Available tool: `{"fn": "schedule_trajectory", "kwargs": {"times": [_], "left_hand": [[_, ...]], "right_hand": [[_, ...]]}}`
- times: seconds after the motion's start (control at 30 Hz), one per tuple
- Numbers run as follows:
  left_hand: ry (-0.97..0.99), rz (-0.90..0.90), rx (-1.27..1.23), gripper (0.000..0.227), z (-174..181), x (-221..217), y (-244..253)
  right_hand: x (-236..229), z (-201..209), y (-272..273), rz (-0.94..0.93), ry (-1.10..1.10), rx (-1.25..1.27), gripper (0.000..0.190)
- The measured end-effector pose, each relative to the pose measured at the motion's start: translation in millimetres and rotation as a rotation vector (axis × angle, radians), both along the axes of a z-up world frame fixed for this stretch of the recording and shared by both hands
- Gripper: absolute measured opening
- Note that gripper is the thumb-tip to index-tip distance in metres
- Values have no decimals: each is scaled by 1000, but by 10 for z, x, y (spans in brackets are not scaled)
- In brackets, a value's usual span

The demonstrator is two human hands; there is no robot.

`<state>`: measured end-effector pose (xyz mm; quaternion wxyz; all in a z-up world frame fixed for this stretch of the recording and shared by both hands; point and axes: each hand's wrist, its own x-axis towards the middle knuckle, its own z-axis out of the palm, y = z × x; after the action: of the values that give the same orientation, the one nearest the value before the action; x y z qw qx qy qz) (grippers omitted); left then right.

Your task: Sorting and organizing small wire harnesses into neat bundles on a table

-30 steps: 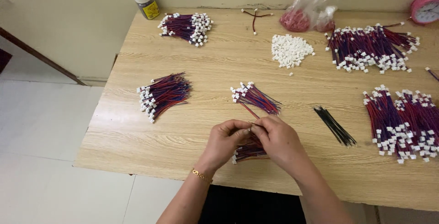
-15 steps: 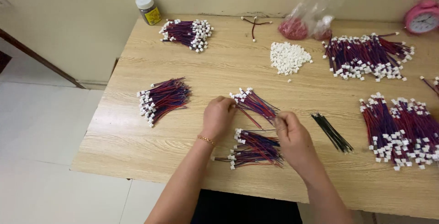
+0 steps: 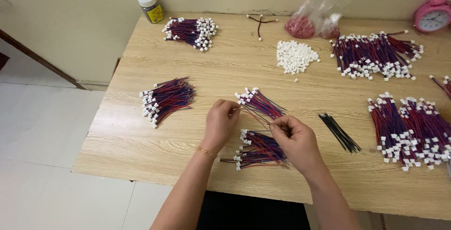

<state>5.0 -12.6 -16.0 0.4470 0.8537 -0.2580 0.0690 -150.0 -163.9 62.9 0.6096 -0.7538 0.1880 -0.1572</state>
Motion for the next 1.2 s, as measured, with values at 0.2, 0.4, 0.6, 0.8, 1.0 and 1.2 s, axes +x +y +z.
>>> {"fn": "schedule_trajectory", "kwargs": {"times": [0.2, 0.4, 0.6, 0.8, 1.0, 1.2], "left_hand": [[359, -72, -462, 12, 498, -461, 263], [529, -218, -650, 16, 659, -709, 236], [881, -264, -876, 18, 426, -788, 105], [1048, -273, -1030, 17, 462, -834, 104], [1083, -302, -1101, 17, 415, -832, 104], [1073, -286, -1122, 16, 457, -865, 73]], "right_hand": [[-44, 240, 142, 2, -43, -259, 10], [-62, 431, 271, 42, -143, -438, 8], [-87, 488, 289, 41, -164, -547, 6], [-93, 570, 308, 81, -102, -517, 7], [-87, 577, 311, 79, -101, -539, 6], [-66, 547, 298, 31, -39, -482, 7]]}}
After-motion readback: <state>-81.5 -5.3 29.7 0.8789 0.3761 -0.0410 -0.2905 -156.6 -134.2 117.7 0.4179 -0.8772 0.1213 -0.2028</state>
